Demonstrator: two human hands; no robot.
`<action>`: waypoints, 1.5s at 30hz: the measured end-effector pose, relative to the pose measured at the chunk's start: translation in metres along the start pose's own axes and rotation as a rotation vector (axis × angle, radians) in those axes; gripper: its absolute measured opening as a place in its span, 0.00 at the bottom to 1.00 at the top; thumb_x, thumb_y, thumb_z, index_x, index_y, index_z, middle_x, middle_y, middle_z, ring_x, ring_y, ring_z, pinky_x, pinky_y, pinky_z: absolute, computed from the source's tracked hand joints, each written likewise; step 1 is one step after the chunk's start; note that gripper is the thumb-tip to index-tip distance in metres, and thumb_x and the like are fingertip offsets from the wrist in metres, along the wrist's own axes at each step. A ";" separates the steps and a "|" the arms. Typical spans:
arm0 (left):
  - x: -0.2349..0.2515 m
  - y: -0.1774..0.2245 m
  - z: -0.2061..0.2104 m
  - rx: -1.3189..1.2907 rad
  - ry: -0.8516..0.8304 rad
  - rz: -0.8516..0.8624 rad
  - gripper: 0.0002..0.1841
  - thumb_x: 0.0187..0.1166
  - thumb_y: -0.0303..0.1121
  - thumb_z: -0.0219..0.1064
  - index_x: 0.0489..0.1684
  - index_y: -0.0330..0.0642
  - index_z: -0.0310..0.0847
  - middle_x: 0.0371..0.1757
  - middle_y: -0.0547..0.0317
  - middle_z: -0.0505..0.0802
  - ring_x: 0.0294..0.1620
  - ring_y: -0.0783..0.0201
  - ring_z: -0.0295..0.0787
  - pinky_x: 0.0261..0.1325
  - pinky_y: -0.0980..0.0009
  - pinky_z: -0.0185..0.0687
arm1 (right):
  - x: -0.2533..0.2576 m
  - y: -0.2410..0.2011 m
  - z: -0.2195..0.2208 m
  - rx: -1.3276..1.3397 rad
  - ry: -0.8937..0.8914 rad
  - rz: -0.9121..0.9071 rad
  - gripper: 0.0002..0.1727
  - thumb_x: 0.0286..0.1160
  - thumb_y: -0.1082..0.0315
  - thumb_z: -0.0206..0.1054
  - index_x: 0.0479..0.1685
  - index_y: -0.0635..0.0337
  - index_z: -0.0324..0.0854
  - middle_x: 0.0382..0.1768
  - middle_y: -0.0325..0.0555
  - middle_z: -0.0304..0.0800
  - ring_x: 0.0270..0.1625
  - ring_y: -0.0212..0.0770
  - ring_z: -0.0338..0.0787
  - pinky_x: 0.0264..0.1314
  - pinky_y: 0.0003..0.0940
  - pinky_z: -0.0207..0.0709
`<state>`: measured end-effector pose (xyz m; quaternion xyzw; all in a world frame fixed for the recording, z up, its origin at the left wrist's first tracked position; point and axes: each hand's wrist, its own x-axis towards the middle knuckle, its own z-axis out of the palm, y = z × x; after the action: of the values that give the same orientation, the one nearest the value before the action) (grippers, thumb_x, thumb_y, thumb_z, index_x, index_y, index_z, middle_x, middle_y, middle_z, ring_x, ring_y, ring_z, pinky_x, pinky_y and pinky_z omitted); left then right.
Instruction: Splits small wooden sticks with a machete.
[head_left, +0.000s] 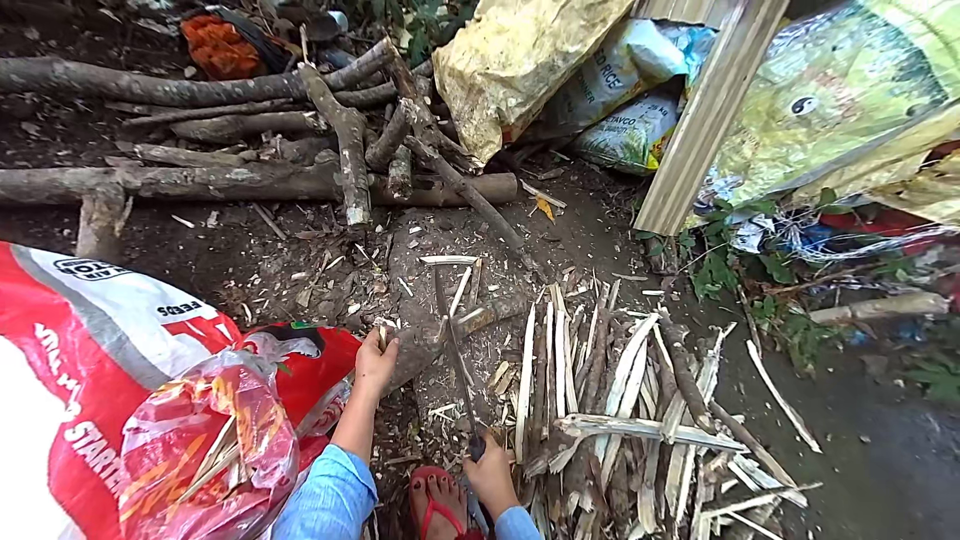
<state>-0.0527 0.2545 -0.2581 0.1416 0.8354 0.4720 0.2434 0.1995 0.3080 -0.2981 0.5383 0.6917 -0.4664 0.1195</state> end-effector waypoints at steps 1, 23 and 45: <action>0.000 0.000 0.001 -0.001 -0.003 0.004 0.16 0.84 0.25 0.62 0.68 0.29 0.78 0.49 0.43 0.89 0.46 0.56 0.85 0.56 0.58 0.80 | 0.005 0.004 0.002 -0.013 -0.021 0.024 0.31 0.71 0.67 0.74 0.75 0.69 0.75 0.54 0.66 0.91 0.59 0.60 0.91 0.68 0.58 0.80; 0.002 0.034 0.032 0.233 -0.022 0.426 0.12 0.85 0.24 0.61 0.52 0.20 0.85 0.54 0.29 0.92 0.59 0.39 0.91 0.71 0.50 0.79 | -0.018 -0.017 -0.015 0.124 -0.001 -0.110 0.25 0.62 0.70 0.74 0.61 0.70 0.82 0.38 0.58 0.90 0.41 0.52 0.90 0.51 0.53 0.82; 0.013 0.018 0.020 0.083 0.071 0.270 0.13 0.87 0.26 0.59 0.55 0.22 0.82 0.44 0.37 0.90 0.45 0.53 0.88 0.57 0.57 0.81 | 0.017 0.010 0.007 0.555 -0.256 0.107 0.20 0.64 0.81 0.69 0.57 0.69 0.72 0.25 0.47 0.82 0.19 0.38 0.83 0.27 0.33 0.83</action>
<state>-0.0529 0.2846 -0.2548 0.2458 0.8356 0.4704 0.1418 0.1997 0.3133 -0.3182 0.5230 0.4878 -0.6946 0.0784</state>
